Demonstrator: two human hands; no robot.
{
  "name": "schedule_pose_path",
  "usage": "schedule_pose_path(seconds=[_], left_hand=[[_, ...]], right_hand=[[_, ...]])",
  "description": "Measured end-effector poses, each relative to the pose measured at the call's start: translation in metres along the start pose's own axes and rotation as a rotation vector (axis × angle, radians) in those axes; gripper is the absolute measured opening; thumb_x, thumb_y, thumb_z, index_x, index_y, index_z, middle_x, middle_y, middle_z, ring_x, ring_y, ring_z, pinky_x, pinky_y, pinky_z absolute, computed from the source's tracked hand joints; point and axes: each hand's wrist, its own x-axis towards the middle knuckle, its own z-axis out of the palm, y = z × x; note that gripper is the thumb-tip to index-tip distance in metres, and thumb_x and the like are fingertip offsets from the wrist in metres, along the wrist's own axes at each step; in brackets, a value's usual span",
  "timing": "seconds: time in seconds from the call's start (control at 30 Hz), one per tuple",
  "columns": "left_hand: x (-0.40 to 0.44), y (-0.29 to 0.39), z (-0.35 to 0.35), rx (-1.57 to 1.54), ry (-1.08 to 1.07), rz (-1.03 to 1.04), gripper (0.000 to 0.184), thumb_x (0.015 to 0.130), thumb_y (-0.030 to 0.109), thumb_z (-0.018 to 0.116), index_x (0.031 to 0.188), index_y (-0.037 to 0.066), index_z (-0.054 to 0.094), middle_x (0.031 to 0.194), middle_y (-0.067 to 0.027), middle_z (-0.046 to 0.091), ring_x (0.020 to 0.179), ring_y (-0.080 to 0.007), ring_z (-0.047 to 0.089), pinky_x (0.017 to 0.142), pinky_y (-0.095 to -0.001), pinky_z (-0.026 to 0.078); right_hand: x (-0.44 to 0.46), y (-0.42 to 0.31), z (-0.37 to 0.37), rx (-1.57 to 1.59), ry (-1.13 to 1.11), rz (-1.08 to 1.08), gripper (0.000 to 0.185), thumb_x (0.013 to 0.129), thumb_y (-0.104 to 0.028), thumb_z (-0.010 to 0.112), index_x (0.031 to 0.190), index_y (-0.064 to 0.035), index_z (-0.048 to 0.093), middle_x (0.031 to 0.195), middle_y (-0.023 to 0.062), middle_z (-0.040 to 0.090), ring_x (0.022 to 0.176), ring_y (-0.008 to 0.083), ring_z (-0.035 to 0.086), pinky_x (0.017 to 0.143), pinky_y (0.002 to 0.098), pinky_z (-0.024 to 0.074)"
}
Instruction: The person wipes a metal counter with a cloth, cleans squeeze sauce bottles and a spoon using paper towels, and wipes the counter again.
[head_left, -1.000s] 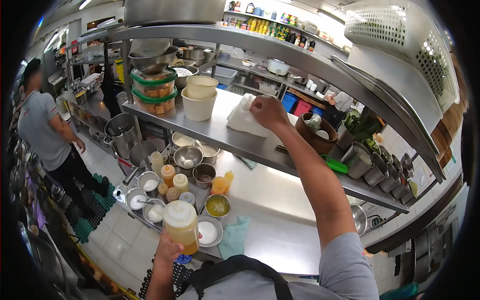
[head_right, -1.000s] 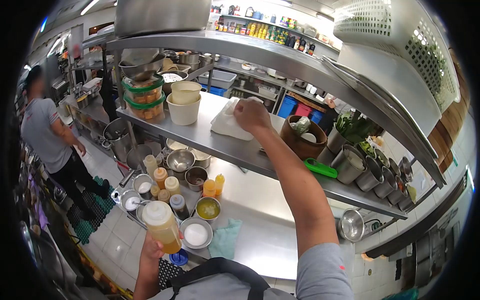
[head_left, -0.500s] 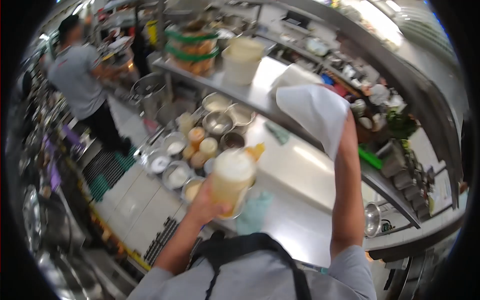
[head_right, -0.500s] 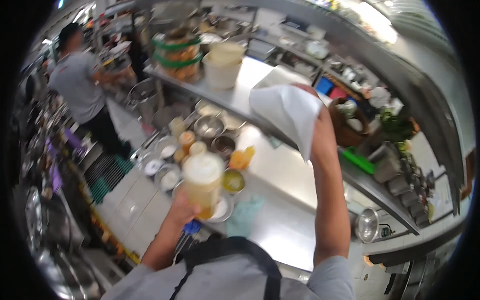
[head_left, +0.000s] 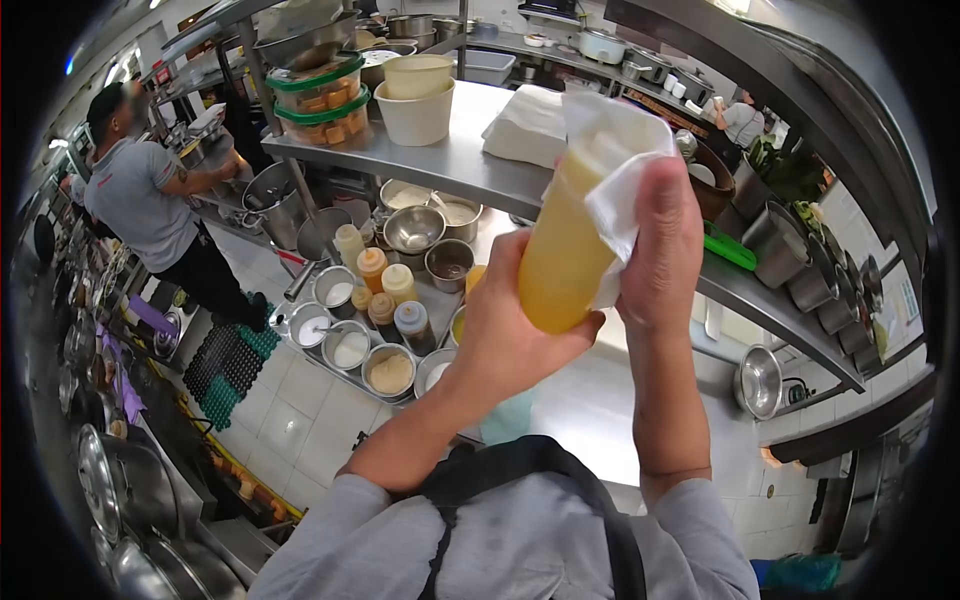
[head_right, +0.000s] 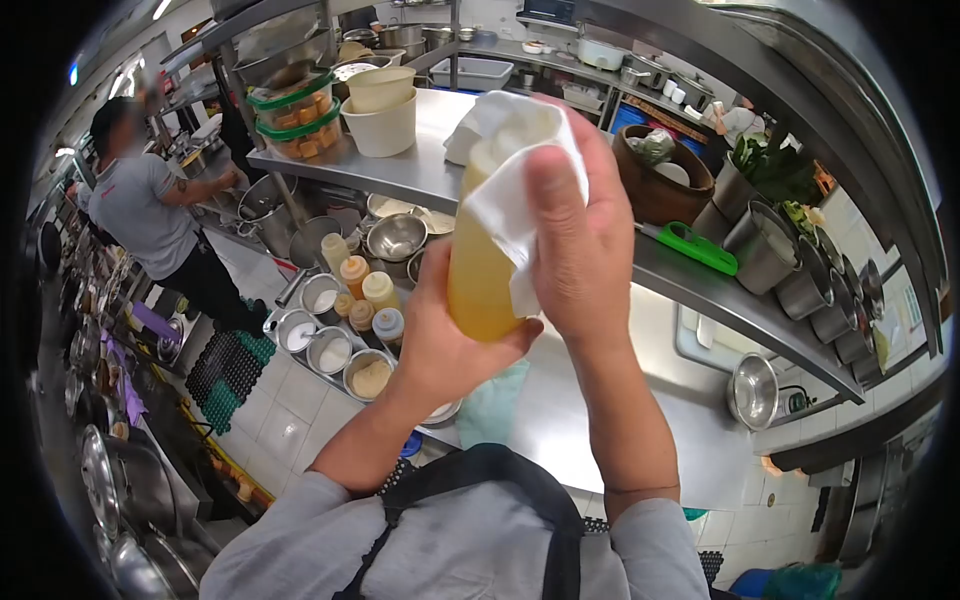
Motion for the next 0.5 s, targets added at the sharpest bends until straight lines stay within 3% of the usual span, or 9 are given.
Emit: schedule_pose_path(seconds=[0.1,0.13,0.2,0.23,0.27,0.33,0.4,0.47,0.5], left_hand=[[0.016,-0.004,0.006,-0.081,-0.026,0.088,0.08,0.066,0.013,0.091,0.131,0.005,0.045,0.12,-0.0143,0.062,0.111,-0.0264,0.066,0.093,-0.0382,0.052],[0.019,-0.004,0.005,-0.125,-0.056,0.073,0.081,0.066,0.011,0.09,0.133,0.005,0.045,0.12,-0.0132,0.062,0.112,-0.0248,0.065,0.094,-0.0377,0.053],[0.024,-0.005,-0.001,-0.213,-0.116,0.041,0.083,0.065,0.006,0.087,0.136,0.005,0.045,0.122,-0.011,0.062,0.113,-0.0216,0.064,0.095,-0.0369,0.053],[0.026,-0.007,-0.001,-0.429,-0.236,-0.065,0.085,0.065,0.004,0.086,0.139,0.006,0.045,0.123,-0.0094,0.062,0.114,-0.0201,0.064,0.096,-0.0366,0.053],[0.026,-0.012,0.0,-0.643,-0.356,-0.174,0.088,0.065,0.002,0.085,0.142,0.007,0.044,0.124,-0.0078,0.061,0.114,-0.0186,0.063,0.097,-0.0362,0.053],[0.032,-0.026,-0.002,-0.875,-0.722,-0.399,0.098,0.064,-0.002,0.081,0.152,0.008,0.04,0.129,-0.0035,0.06,0.118,-0.0154,0.061,0.099,-0.0355,0.053],[0.041,-0.043,0.012,-0.902,-0.791,-0.223,0.09,0.075,0.021,0.087,0.151,0.006,0.04,0.135,-0.0051,0.056,0.126,-0.0164,0.056,0.105,-0.0359,0.048],[0.045,-0.041,0.032,-1.211,-0.619,-0.134,0.081,0.089,0.045,0.077,0.15,0.006,0.04,0.138,-0.0074,0.055,0.131,-0.0191,0.054,0.109,-0.0382,0.046],[0.048,-0.024,0.037,-1.418,-0.453,-0.169,0.078,0.094,0.054,0.068,0.149,0.006,0.041,0.139,-0.0086,0.055,0.132,-0.0204,0.053,0.111,-0.0395,0.045]], right_hand=[[-0.011,0.014,-0.014,-0.274,0.04,-0.048,0.081,0.106,-0.067,0.034,0.139,0.0047,0.054,0.118,0.0188,0.072,0.108,0.0274,0.071,0.097,0.0369,0.0559],[-0.018,0.021,-0.022,-0.332,-0.011,0.027,0.08,0.109,-0.064,0.027,0.141,0.0041,0.053,0.124,0.0184,0.07,0.114,0.0277,0.069,0.102,0.0362,0.0526],[-0.033,0.012,-0.03,-0.354,-0.094,0.092,0.073,0.109,-0.059,0.035,0.143,0.0036,0.051,0.132,0.0151,0.064,0.121,0.0225,0.062,0.107,0.0339,0.0457],[-0.035,0.01,-0.032,-0.364,-0.137,0.125,0.07,0.11,-0.056,0.039,0.144,0.0034,0.05,0.136,0.0135,0.061,0.125,0.0199,0.058,0.109,0.0328,0.0423],[-0.033,0.02,-0.035,-0.179,-0.071,0.051,0.064,0.104,-0.048,0.062,0.141,0.0031,0.052,0.133,0.0136,0.063,0.117,0.0191,0.063,0.103,0.0331,0.0479],[-0.015,0.001,-0.039,-0.11,-0.062,0.058,0.061,0.095,-0.036,0.074,0.138,0.0026,0.054,0.126,0.0128,0.066,0.109,0.0183,0.066,0.096,0.0328,0.0521],[0.002,-0.017,-0.039,-0.143,-0.07,0.028,0.066,0.089,-0.03,0.08,0.138,0.0037,0.052,0.123,0.0158,0.068,0.104,0.0209,0.07,0.092,0.0341,0.056],[0.016,-0.03,-0.037,-0.276,-0.107,-0.048,0.074,0.086,-0.029,0.079,0.143,0.0065,0.047,0.122,0.0224,0.069,0.102,0.027,0.073,0.089,0.0369,0.0597],[0.018,-0.036,-0.034,-0.238,-0.101,-0.045,0.07,0.084,-0.025,0.081,0.139,0.0049,0.05,0.119,0.0186,0.07,0.101,0.0238,0.072,0.089,0.0355,0.0588]])
